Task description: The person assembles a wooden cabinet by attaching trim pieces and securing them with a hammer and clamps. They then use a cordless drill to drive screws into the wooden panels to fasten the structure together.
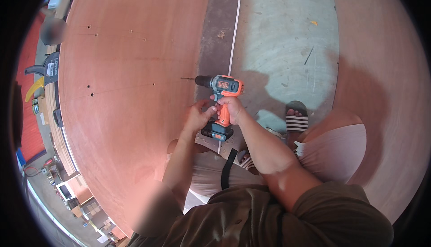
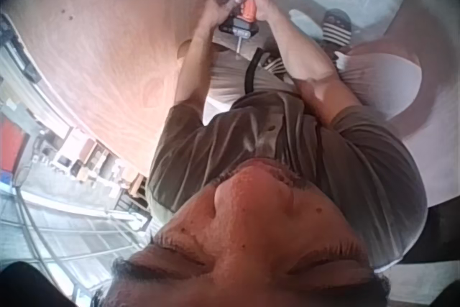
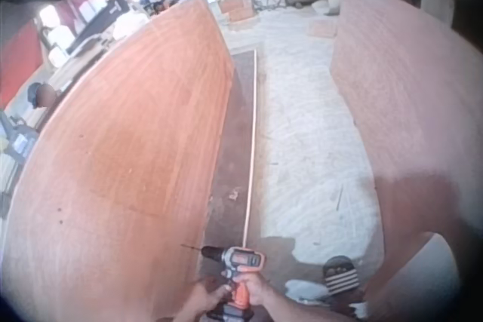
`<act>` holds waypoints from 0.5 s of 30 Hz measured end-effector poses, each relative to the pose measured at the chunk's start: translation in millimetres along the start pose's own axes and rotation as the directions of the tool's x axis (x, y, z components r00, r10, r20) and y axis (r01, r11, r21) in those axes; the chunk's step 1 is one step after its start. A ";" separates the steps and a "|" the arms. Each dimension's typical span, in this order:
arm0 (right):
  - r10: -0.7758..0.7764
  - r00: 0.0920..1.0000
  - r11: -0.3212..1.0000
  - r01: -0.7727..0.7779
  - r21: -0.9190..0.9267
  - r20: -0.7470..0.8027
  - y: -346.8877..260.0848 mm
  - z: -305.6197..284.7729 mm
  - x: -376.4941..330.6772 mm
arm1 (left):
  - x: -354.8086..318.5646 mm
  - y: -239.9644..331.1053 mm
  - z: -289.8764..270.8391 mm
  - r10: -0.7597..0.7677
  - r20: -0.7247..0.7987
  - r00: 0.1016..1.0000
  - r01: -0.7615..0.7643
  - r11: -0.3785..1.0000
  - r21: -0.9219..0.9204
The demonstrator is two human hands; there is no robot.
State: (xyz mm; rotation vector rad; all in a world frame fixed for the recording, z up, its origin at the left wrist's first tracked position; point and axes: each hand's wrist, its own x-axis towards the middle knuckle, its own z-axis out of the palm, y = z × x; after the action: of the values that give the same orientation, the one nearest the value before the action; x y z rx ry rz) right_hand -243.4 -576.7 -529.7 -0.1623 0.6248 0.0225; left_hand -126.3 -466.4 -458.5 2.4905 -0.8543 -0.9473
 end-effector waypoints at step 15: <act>-0.049 0.999 0.998 0.050 0.032 -0.022 8.0 -1.6 4.9 | 39.5 -28.2 29.5 0.234 0.472 0.850 0.208 0.674 -0.708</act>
State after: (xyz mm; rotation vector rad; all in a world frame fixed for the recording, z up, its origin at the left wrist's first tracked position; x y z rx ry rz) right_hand -240.9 -569.3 -534.9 -0.1466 0.6421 -0.0373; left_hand -111.3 -473.2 -512.8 1.5097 -0.4538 -1.6307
